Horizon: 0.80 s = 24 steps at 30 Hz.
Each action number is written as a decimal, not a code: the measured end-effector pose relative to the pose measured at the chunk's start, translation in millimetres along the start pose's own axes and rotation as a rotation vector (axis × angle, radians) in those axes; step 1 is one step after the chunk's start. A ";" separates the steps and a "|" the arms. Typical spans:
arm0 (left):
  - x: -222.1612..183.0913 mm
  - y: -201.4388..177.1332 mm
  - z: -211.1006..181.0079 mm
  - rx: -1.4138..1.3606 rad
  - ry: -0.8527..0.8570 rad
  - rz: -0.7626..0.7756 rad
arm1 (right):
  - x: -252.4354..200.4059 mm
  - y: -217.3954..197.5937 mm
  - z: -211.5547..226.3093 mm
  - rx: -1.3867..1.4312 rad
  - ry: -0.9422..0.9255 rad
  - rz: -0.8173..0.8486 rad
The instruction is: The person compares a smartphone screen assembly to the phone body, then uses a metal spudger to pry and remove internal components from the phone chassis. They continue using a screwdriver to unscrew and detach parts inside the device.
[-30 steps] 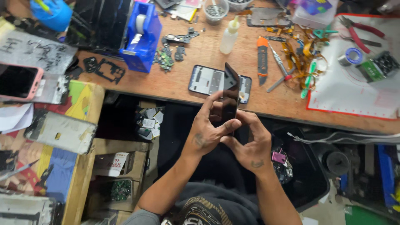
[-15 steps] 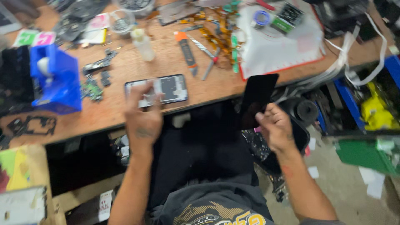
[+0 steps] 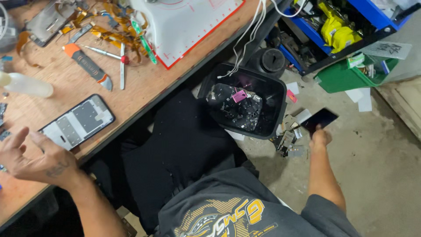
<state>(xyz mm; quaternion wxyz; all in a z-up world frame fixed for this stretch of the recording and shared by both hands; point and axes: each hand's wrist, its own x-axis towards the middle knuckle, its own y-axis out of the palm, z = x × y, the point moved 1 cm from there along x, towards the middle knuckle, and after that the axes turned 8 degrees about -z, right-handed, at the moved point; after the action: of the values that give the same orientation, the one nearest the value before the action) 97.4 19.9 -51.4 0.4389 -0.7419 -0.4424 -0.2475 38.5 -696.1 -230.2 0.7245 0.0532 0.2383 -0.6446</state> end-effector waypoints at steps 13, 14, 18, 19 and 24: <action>1.3 2.4 -10.0 0.062 -0.040 -0.022 | -51.8 -24.1 -31.0 -0.568 0.456 0.119; 1.7 2.9 -12.2 0.040 -0.039 -0.028 | -49.7 -24.6 -27.8 -0.632 0.436 0.128; 3.2 0.0 -19.5 0.034 -0.060 -0.038 | -49.3 -17.7 -28.8 -1.020 0.358 0.254; 4.2 -0.2 -20.8 0.032 -0.077 -0.050 | -50.0 -11.8 -32.5 -1.149 0.324 0.321; 7.4 0.8 -27.5 0.005 -0.150 -0.072 | -56.4 24.5 -56.5 -1.537 -0.179 0.667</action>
<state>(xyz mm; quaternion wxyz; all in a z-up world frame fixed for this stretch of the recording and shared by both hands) 102.3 -1.0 -32.6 0.3971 -0.7409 -0.5011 -0.2057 43.2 -619.2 -262.3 0.7277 -0.4384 0.5244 -0.0572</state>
